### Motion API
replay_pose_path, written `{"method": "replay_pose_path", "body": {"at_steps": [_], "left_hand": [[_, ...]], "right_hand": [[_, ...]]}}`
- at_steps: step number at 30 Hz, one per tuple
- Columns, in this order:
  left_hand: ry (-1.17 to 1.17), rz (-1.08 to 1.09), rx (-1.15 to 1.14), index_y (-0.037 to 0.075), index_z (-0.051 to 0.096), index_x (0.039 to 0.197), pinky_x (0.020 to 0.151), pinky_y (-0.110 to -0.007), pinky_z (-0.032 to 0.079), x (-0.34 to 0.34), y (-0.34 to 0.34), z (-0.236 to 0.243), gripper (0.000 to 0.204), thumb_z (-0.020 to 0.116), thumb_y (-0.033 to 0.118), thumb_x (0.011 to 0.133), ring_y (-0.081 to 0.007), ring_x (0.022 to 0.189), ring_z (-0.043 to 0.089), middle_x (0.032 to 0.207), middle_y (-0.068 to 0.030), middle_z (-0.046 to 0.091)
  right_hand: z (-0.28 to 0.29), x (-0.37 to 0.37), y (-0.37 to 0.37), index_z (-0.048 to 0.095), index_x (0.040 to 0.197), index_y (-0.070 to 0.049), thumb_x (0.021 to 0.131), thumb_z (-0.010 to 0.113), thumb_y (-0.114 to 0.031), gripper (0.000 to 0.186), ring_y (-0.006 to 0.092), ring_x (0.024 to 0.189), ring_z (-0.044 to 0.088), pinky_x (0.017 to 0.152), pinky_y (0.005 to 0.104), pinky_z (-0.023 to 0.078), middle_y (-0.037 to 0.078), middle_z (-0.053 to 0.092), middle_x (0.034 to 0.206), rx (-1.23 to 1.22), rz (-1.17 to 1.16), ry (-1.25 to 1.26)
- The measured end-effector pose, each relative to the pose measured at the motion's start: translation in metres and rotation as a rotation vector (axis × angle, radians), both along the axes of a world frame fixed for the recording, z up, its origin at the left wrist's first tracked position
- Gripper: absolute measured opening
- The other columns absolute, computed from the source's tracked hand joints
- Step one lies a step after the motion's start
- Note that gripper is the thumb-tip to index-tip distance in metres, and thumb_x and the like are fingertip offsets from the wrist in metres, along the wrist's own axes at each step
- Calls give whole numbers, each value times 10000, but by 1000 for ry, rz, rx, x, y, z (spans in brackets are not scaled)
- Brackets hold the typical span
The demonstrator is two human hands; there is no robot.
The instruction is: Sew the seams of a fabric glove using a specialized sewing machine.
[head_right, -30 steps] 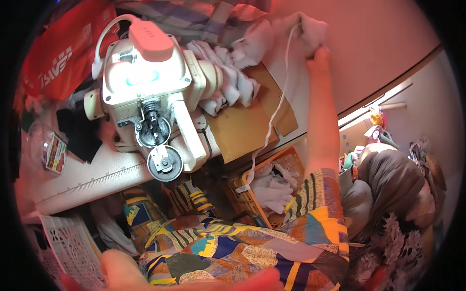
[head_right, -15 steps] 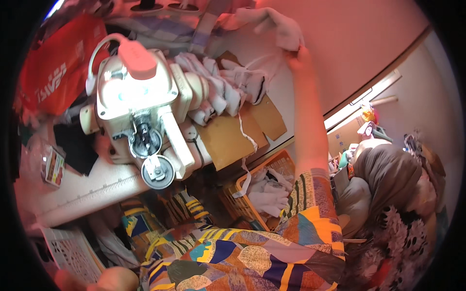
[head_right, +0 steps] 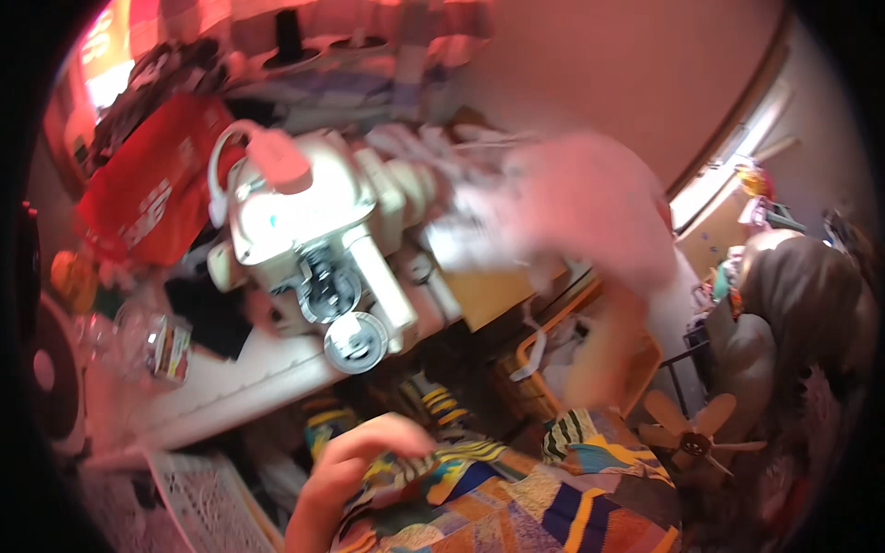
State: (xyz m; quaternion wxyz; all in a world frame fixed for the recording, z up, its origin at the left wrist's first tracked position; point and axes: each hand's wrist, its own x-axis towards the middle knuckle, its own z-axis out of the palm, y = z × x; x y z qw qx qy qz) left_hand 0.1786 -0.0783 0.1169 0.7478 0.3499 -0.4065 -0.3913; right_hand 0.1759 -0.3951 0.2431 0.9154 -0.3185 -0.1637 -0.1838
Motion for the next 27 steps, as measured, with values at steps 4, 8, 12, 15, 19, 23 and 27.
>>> {"method": "replay_pose_path", "body": {"at_steps": [4, 8, 12, 15, 19, 23, 27], "left_hand": [[198, -73, 50, 39, 258, 1474, 1078, -384, 339, -18, -48, -56, 822, 612, 494, 887, -279, 1303, 426, 1442, -151, 396], [761, 47, 132, 83, 361, 1425, 1024, -425, 456, -23, -54, -68, 797, 760, 340, 785, -297, 1235, 515, 1380, -165, 474], [886, 106, 41, 74, 452, 1364, 926, -363, 508, -14, -24, -92, 567, 688, 158, 855, -215, 1075, 604, 1202, -102, 587], [724, 292, 127, 47, 534, 1234, 865, -315, 521, -10, 14, -96, 419, 697, 137, 859, -169, 996, 623, 1100, -71, 623], [627, 794, 299, 57, 607, 979, 730, -234, 521, -4, 62, -73, 108, 664, 84, 891, -75, 805, 619, 906, -6, 644], [551, 966, 373, 51, 620, 978, 690, -225, 509, -9, 91, -71, 116, 678, 74, 880, -68, 780, 621, 886, -10, 652], [605, 960, 347, 43, 623, 975, 700, -229, 509, -17, 91, -71, 147, 706, 85, 861, -69, 786, 620, 883, -11, 653]], "right_hand": [[-59, -28, 18, 531, 954, 56, 907, 623, -202, 278, 346, 1016, 628, 798, 427, 533, 134, 515, 1022, -511, 599, -141], [-104, -51, 31, 520, 839, 57, 874, 694, -249, 355, 392, 1018, 638, 778, 449, 525, 118, 466, 962, -800, 856, -292], [-122, -66, 72, 488, 703, 25, 819, 685, 17, 229, 451, 1052, 623, 834, 439, 528, 138, 459, 939, -695, 628, 47], [-135, -53, 84, 449, 770, 11, 825, 626, 42, 189, 418, 970, 657, 799, 434, 543, 124, 469, 893, -536, 596, 162], [-148, -29, 95, 512, 1175, 1, 724, 691, -106, 497, 301, 1160, 548, 1001, 395, 412, 200, 498, 1247, -1253, 442, 263], [-166, -12, 128, 429, 1388, -32, 773, 710, -272, 717, 311, 1325, 392, 1095, 426, 297, 171, 457, 1370, -1478, 475, 23], [-205, -7, 187, 414, 1377, -14, 857, 687, -246, 631, 291, 1183, 501, 1023, 380, 368, 158, 559, 1210, -1463, 107, 92]]}}
